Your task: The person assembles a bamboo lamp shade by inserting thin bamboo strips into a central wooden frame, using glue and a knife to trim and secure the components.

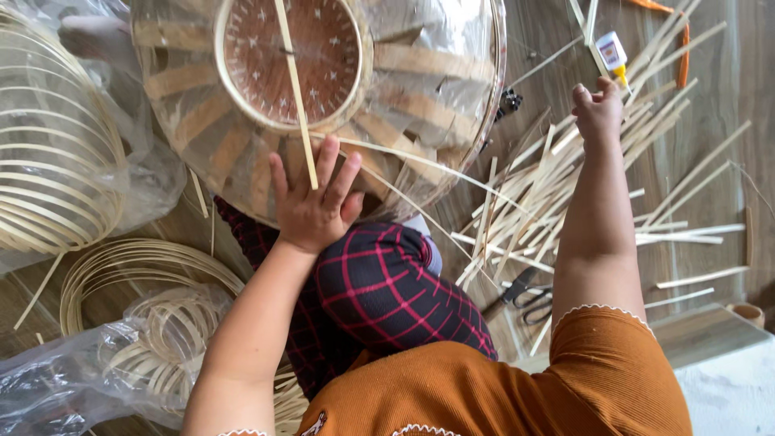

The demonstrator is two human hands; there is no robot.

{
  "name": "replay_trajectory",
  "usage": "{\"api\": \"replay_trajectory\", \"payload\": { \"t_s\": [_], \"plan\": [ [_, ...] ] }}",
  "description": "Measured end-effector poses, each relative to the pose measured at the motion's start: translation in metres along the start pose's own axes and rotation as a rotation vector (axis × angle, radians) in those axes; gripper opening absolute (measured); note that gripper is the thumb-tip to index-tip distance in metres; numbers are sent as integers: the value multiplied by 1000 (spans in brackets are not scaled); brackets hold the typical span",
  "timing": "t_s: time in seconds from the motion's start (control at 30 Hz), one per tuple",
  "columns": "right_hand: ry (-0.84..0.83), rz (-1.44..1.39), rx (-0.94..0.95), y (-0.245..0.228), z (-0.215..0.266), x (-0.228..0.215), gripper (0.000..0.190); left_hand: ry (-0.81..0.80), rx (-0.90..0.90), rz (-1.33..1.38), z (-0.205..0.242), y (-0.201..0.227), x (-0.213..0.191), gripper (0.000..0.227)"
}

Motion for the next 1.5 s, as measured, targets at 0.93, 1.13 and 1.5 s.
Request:
{"api": "replay_trajectory", "payload": {
  "t_s": [0.93,1.13,1.5],
  "plan": [
    [4,116,-509,-115,73,-2,59,64,-23,2,-5,1,-7,54],
    [-323,-617,-501,-228,155,14,53,75,-22,42,2,2,-4,59],
    [-712,-682,-324,-314,308,121,39,114,-33,125,3,1,0,64]
  ]
}}
Point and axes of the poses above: each hand's wrist, its own z-axis away from the middle knuckle, its own x-axis out of the palm, y = z × x, the point moved 4 cm from there along -z, towards the middle knuckle, and after that the axes turned 14 degrees about -z, right-handed, at the moved point
